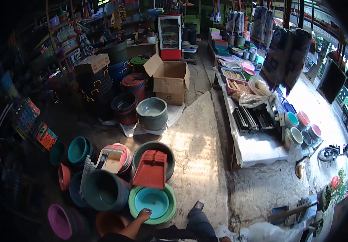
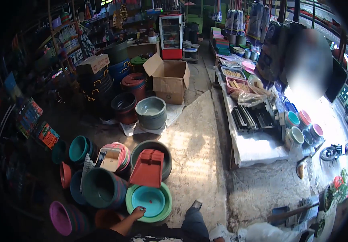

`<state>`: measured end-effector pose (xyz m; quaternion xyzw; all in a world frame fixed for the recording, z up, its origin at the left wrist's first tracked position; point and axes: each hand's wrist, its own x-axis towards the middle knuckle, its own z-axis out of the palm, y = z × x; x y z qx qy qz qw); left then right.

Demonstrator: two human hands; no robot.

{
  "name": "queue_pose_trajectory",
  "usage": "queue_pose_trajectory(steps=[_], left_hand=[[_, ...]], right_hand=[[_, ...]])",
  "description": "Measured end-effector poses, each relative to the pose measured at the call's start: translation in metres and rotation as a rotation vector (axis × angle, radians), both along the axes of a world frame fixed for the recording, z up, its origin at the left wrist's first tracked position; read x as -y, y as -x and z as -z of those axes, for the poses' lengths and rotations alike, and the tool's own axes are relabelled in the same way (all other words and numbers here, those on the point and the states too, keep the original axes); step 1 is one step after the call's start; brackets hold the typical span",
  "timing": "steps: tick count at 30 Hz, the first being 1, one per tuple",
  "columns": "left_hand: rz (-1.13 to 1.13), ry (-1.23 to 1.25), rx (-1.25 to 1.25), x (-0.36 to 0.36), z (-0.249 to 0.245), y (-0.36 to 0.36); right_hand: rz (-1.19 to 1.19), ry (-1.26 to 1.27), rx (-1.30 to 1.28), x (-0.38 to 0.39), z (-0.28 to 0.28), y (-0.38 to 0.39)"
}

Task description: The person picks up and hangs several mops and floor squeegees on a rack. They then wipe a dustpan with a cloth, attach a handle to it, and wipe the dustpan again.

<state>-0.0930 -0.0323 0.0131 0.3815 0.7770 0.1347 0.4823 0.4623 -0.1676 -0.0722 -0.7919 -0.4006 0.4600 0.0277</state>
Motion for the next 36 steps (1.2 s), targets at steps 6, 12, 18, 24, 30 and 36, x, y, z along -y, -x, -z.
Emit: queue_pose_trajectory(steps=[6, 12, 18, 24, 30, 36], left_hand=[[0.328, 0.149, -0.16, -0.098, -0.006, -0.052], [-0.025, 0.014, 0.067, -0.233, -0.066, -0.114], [0.064, 0.054, -0.066, -0.304, -0.037, -0.112], [0.239, 0.51, 0.097, -0.402, 0.041, -0.054], [0.03, 0.18, -0.141, -0.624, 0.018, -0.046], [-0.007, -0.27, -0.081, -0.897, -0.085, -0.092]], right_hand=[[0.375, -0.015, -0.292, -0.19, -0.051, -0.053], [0.177, -0.278, -0.116, -0.403, -0.116, -0.096], [-0.015, -0.358, -0.158, -0.538, -0.106, -0.097], [0.367, -0.022, -0.223, -0.649, -0.102, -0.104], [0.19, 0.352, -0.148, -0.749, -0.114, -0.12], [0.398, -0.023, -0.277, -0.88, -0.089, -0.111]])
